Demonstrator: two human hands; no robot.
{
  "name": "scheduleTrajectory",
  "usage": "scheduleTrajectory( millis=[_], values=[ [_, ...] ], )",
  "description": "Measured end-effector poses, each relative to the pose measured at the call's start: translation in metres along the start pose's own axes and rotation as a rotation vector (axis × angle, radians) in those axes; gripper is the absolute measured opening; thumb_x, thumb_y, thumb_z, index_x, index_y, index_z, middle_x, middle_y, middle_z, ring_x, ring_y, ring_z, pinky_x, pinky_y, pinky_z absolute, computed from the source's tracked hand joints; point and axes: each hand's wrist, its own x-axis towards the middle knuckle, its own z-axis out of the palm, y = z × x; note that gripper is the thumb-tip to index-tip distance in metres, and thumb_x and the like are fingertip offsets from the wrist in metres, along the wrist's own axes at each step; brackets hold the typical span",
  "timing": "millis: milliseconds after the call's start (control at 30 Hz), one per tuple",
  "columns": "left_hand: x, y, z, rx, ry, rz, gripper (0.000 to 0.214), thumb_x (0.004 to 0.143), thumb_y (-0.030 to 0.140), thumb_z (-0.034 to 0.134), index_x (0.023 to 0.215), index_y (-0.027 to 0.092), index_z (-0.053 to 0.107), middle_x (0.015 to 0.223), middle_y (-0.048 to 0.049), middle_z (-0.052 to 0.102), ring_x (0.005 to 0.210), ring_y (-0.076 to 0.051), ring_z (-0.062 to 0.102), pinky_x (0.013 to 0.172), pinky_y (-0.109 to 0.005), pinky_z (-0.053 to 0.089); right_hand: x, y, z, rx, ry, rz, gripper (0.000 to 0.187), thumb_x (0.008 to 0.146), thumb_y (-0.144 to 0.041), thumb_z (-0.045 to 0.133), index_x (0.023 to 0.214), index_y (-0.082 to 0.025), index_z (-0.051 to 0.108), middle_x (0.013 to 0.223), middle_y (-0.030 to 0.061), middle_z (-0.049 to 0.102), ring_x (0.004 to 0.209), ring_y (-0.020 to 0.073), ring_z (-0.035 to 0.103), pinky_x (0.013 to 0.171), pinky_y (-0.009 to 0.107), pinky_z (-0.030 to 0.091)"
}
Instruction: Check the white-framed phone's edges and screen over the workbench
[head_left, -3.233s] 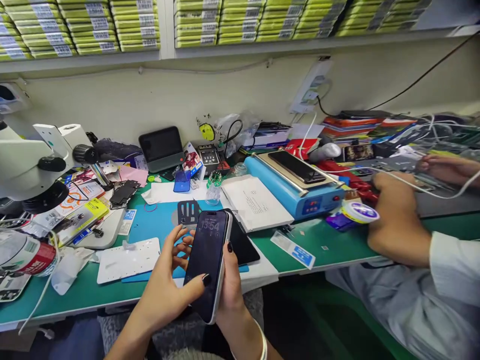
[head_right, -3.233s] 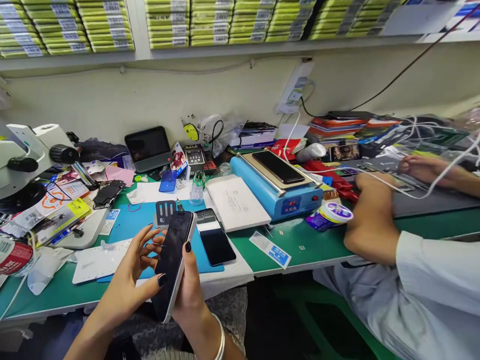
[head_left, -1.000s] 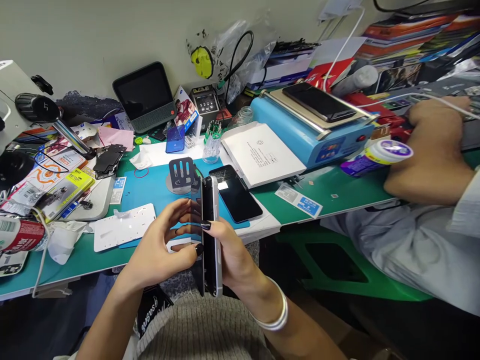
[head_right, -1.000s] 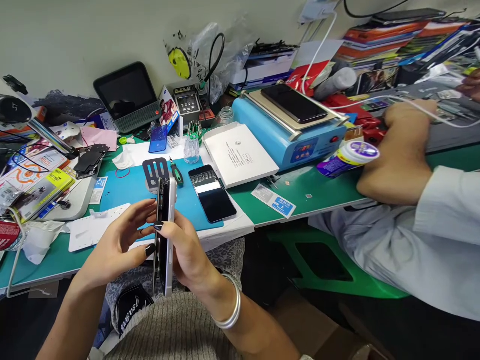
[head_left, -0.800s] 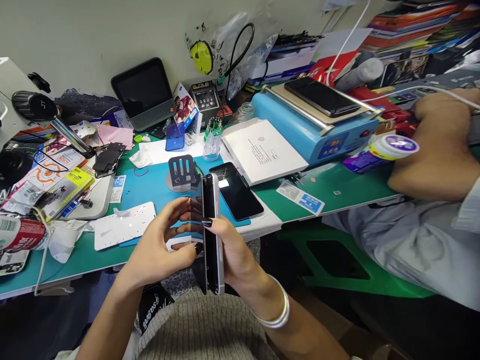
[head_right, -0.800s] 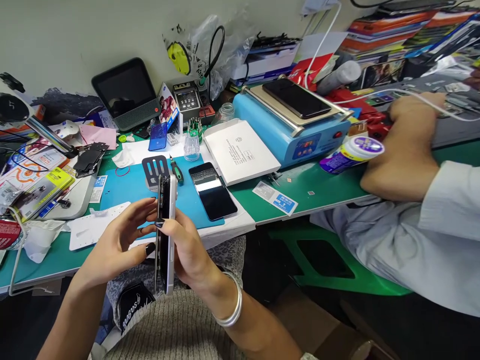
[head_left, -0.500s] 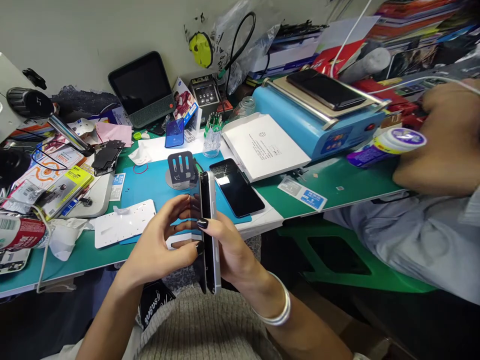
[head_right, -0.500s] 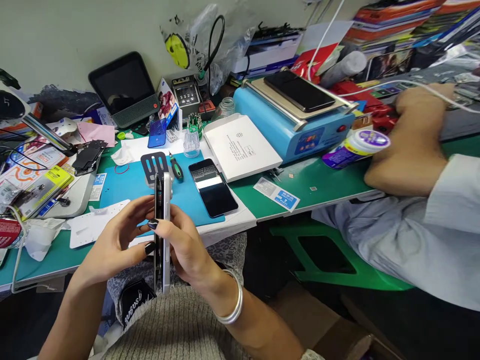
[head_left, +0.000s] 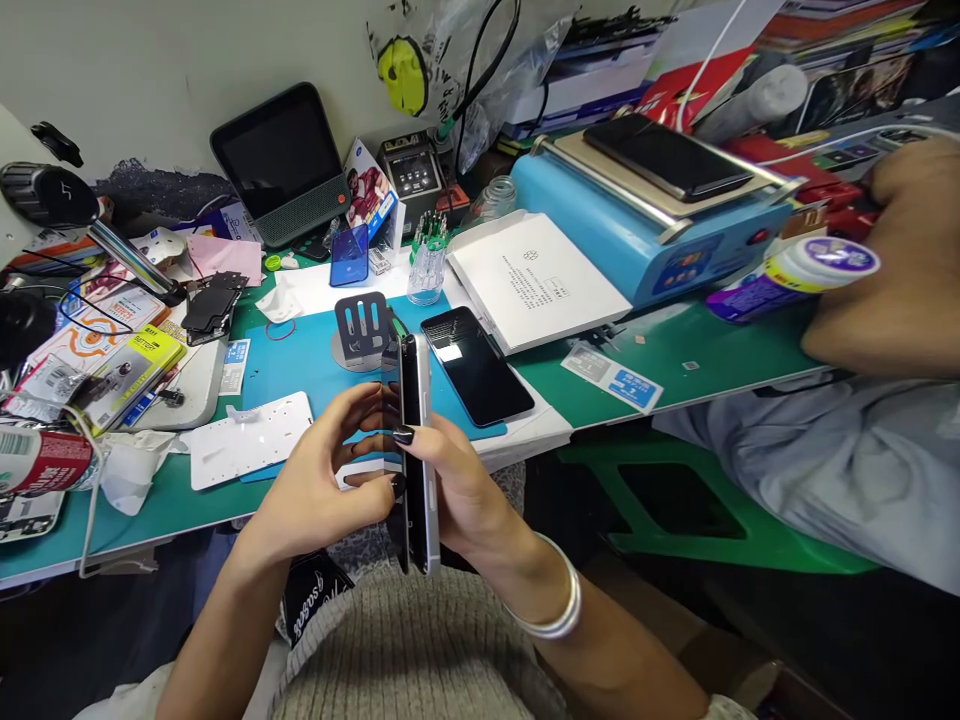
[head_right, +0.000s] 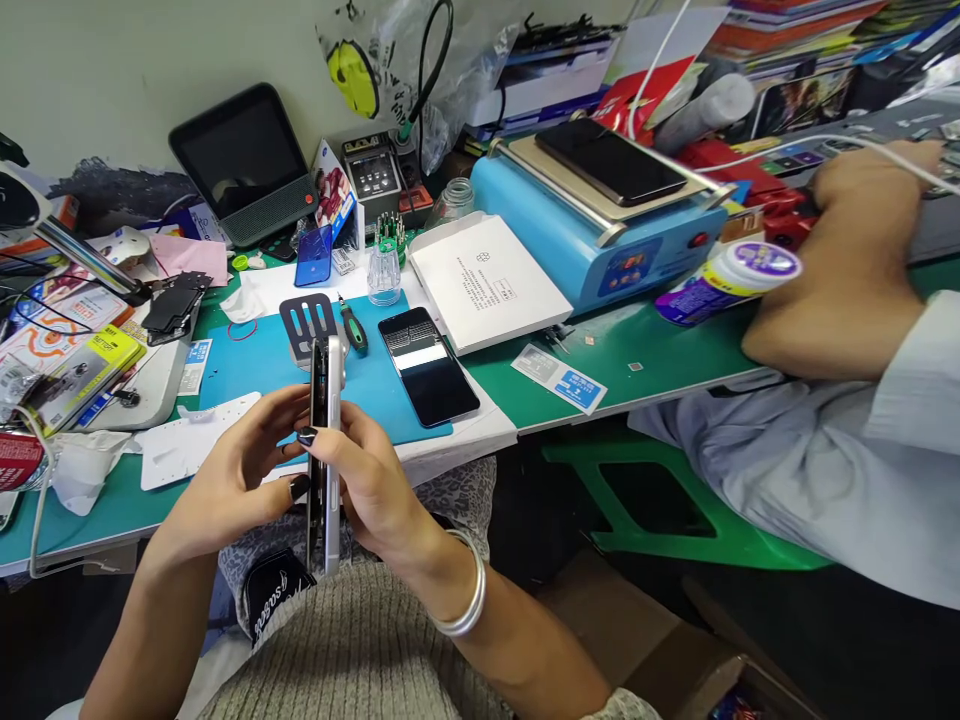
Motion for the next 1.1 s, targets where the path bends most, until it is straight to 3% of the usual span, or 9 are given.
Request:
scheduleTrajectory(
  millis=[267, 433, 600, 833, 1000, 1100],
  values=[
    [-0.0073, -0.0003, 0.0006, 0.040, -0.018, 0.011, 0.071, 0.070, 0.015, 0.062, 0.136, 0.023, 0.038, 0.147, -0.0098, 0.039, 0.134, -0.029, 0.040, 0.100, -0.038, 0.049, -0.0014, -0.0020, 0.0042, -0.001, 0.004, 0.017, 0.033, 0.068, -0.035, 0.071, 0.095, -0.021, 0.058, 0.091, 0.0034, 0.056, 0.074, 0.0173, 0.061, 0.074, 0.039, 0.058],
    [-0.0071, -0.0016, 0.0013, 0.067, -0.016, 0.037, 0.074, 0.070, 0.016, 0.063, 0.139, 0.021, 0.036, 0.146, -0.0104, 0.040, 0.134, -0.029, 0.041, 0.108, -0.040, 0.043, -0.0010, 0.0001, 0.0035, -0.013, 0.009, 0.012, 0.036, 0.067, -0.036, 0.071, 0.096, -0.020, 0.058, 0.090, 0.0029, 0.055, 0.073, 0.0170, 0.061, 0.072, 0.038, 0.058],
    [-0.0073, 0.0005, 0.0039, 0.088, -0.006, 0.030, 0.073, 0.070, 0.014, 0.062, 0.138, 0.022, 0.037, 0.146, -0.0091, 0.041, 0.133, -0.029, 0.042, 0.105, -0.037, 0.045, -0.0003, 0.0012, 0.0029, -0.022, 0.019, 0.002, 0.036, 0.067, -0.034, 0.071, 0.098, -0.020, 0.057, 0.090, 0.0030, 0.056, 0.076, 0.0168, 0.060, 0.074, 0.036, 0.056],
    [-0.0085, 0.0036, 0.0061, 0.083, -0.010, 0.018, 0.068, 0.071, 0.012, 0.059, 0.135, 0.024, 0.040, 0.146, -0.0098, 0.041, 0.132, -0.033, 0.043, 0.082, -0.030, 0.056, -0.0017, 0.0011, 0.0044, -0.049, 0.031, 0.007, 0.038, 0.067, -0.035, 0.071, 0.098, -0.021, 0.056, 0.093, 0.0034, 0.056, 0.080, 0.0171, 0.058, 0.074, 0.035, 0.055],
    [-0.0085, 0.0029, 0.0076, 0.113, 0.021, 0.037, 0.068, 0.070, 0.009, 0.058, 0.134, 0.023, 0.041, 0.144, -0.0086, 0.044, 0.133, -0.031, 0.042, 0.098, -0.035, 0.049, -0.0015, 0.0001, 0.0066, -0.057, 0.034, 0.009, 0.042, 0.065, -0.037, 0.072, 0.100, -0.021, 0.055, 0.095, 0.0039, 0.055, 0.083, 0.0178, 0.057, 0.075, 0.035, 0.054],
    [-0.0086, 0.0021, 0.0086, 0.132, 0.034, 0.039, 0.067, 0.071, 0.009, 0.057, 0.134, 0.023, 0.042, 0.143, -0.0080, 0.045, 0.131, -0.029, 0.044, 0.100, -0.036, 0.048, -0.0010, 0.0003, 0.0068, -0.061, 0.041, 0.007, 0.043, 0.064, -0.037, 0.072, 0.100, -0.021, 0.055, 0.096, 0.0039, 0.055, 0.081, 0.0176, 0.057, 0.076, 0.036, 0.054]
  ],
)
